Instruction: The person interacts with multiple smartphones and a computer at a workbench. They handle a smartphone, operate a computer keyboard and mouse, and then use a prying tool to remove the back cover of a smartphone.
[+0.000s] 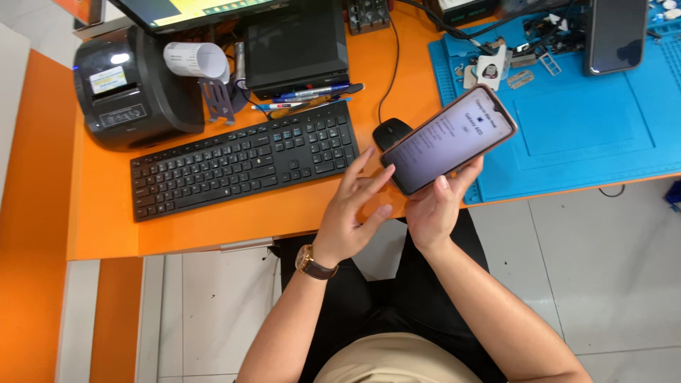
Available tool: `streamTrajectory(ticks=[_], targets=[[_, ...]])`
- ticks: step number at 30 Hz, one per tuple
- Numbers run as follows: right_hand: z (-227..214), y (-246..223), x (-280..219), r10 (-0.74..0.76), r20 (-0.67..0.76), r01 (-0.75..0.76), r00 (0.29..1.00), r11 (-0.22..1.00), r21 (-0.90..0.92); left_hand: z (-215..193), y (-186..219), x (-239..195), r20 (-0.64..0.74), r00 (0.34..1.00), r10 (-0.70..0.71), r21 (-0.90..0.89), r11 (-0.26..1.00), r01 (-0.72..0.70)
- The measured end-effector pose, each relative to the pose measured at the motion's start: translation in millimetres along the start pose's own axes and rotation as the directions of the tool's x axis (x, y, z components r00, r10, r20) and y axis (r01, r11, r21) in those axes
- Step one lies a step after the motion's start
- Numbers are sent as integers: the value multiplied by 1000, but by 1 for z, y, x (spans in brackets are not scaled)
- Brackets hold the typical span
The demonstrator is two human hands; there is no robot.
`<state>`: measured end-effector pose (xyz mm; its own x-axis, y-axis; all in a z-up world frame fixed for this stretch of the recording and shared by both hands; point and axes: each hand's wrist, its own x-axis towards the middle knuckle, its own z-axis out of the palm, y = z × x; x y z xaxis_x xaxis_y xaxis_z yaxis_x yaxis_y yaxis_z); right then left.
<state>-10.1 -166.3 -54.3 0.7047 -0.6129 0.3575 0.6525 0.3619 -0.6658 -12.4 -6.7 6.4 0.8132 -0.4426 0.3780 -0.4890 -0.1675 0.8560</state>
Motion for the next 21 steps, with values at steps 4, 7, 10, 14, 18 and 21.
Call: streamTrajectory(ticks=[4,7,10,14,18,21], targets=[[-1,1,2,-20,2,20,1000,999,-37,-1,0,5,12,999,-43,-60,997,44],[-1,4,-2,-13,-17,13,1000,1000,-10,-3,4,5,13,999,-29,-68,997,30],[-26,20,-15,14,-68,-11,998,999,38,-1,7,7,13,1000,14,-11,1000,-14],[-19,1,-10,94,-31,-93,995,996,16,0,-1,6,-1,998,68,-26,997,-68],[12,-22,-1,139,52,-135,989,987,-89,-16,9,2,80,996,31,-24,999,-29],[17,-32,-1,73,70,-63,995,989,-131,-13,9,-1,109,994,-15,-38,999,19]])
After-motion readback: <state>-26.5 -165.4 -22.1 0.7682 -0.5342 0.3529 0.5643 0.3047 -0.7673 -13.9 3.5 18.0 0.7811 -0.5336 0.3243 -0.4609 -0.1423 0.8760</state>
